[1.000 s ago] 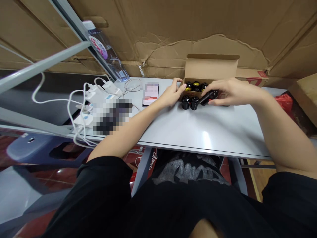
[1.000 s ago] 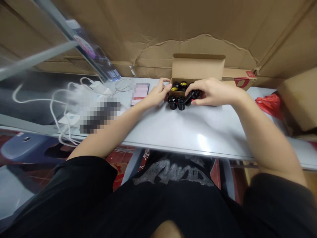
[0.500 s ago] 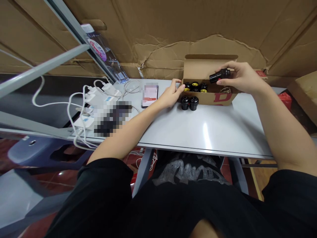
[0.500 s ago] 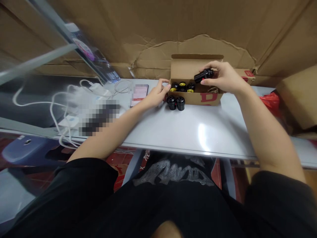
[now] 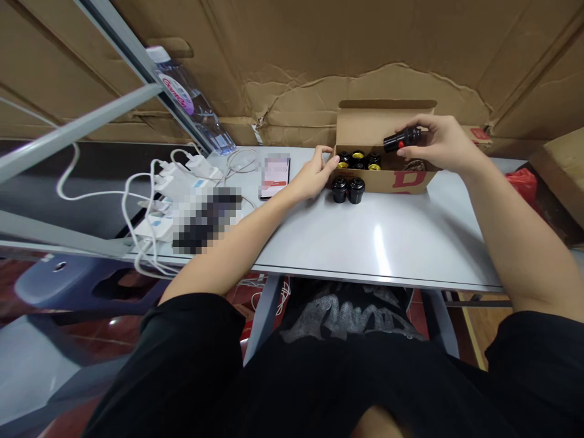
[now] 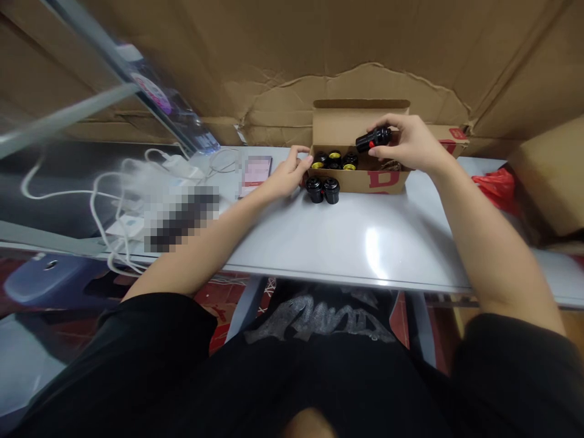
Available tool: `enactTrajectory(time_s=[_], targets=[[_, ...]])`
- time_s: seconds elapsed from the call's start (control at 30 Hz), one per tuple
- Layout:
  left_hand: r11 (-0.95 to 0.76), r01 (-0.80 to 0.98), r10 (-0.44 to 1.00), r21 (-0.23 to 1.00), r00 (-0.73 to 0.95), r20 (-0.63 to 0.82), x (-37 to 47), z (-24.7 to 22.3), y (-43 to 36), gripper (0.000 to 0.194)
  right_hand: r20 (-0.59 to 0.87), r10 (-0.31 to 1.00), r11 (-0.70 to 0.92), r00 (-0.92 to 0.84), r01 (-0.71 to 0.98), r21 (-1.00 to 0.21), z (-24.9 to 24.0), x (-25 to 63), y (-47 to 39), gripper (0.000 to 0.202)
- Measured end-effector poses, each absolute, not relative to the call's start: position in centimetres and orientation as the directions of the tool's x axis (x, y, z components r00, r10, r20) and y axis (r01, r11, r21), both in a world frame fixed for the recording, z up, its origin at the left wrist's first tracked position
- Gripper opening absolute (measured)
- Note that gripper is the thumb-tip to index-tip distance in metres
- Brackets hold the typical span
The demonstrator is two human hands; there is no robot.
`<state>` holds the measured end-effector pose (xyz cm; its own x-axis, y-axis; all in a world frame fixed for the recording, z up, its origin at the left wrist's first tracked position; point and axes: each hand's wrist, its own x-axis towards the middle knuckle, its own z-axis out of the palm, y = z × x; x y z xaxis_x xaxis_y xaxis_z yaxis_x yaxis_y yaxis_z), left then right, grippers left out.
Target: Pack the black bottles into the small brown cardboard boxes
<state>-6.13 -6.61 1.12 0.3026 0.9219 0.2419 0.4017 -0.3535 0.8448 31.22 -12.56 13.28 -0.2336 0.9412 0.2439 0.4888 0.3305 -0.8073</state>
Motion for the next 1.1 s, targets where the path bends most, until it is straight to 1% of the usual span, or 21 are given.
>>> enactTrajectory(time_s=[0.07, 0.17, 0.23, 0.43, 0.63, 0.77, 0.87, 0.93, 1.0, 1.1], targets=[[-0.344, 0.396, 0.925, 0.852, 0.299, 0.234, -6.1, 1.2, -6.7, 0.057, 0.232, 0.945, 0.319, -0.231, 0.484, -0.815, 13.3, 31.2, -12.6, 0.062], [-0.329, 0.394, 0.931, 0.858, 0.289, 0.224, -6.1, 1.3, -6.8, 0.062, 0.244, 0.937, 0.338, -0.249, 0.481, -0.809, 13.1, 31.3, -12.4, 0.057], [-0.329, 0.411, 0.931, 0.851, 0.292, 0.219, -6.2, 1.3, -6.8, 0.063, 0.246, 0.931, 0.352, -0.268, 0.496, -0.793, 13.0, 31.5, -12.1, 0.055], [-0.346, 0.431, 0.925, 0.833, 0.305, 0.226, -6.2, 1.2, -6.7, 0.061, 0.242, 0.921, 0.382, -0.306, 0.572, -0.726, 13.0, 31.5, -12.2, 0.056], [-0.355, 0.445, 0.923, 0.822, 0.308, 0.232, -6.3, 1.1, -6.5, 0.062, 0.308, 0.892, 0.451, -0.331, 0.609, -0.652, 13.4, 31.0, -12.8, 0.056], [-0.352, 0.441, 0.922, 0.825, 0.314, 0.225, -6.3, 1.4, -6.7, 0.063, 0.305, 0.906, 0.422, -0.293, 0.662, -0.619, 13.3, 30.8, -12.7, 0.058], [-0.342, 0.456, 0.925, 0.821, 0.315, 0.211, -6.2, 1.7, -7.0, 0.06, 0.315, 0.916, 0.4, -0.249, 0.639, -0.657, 13.1, 30.7, -12.4, 0.043], [-0.341, 0.464, 0.926, 0.817, 0.316, 0.207, -6.2, 2.0, -7.2, 0.058, 0.343, 0.909, 0.414, -0.237, 0.602, -0.683, 13.0, 30.5, -12.3, 0.032], [-0.346, 0.461, 0.924, 0.817, 0.319, 0.211, -6.2, 2.1, -7.3, 0.057, 0.372, 0.893, 0.446, -0.253, 0.597, -0.667, 13.0, 30.5, -12.3, 0.026], [-0.352, 0.444, 0.921, 0.824, 0.322, 0.22, -6.3, 2.1, -7.4, 0.059, 0.407, 0.871, 0.484, -0.277, 0.633, -0.604, 13.0, 30.5, -12.2, 0.022]])
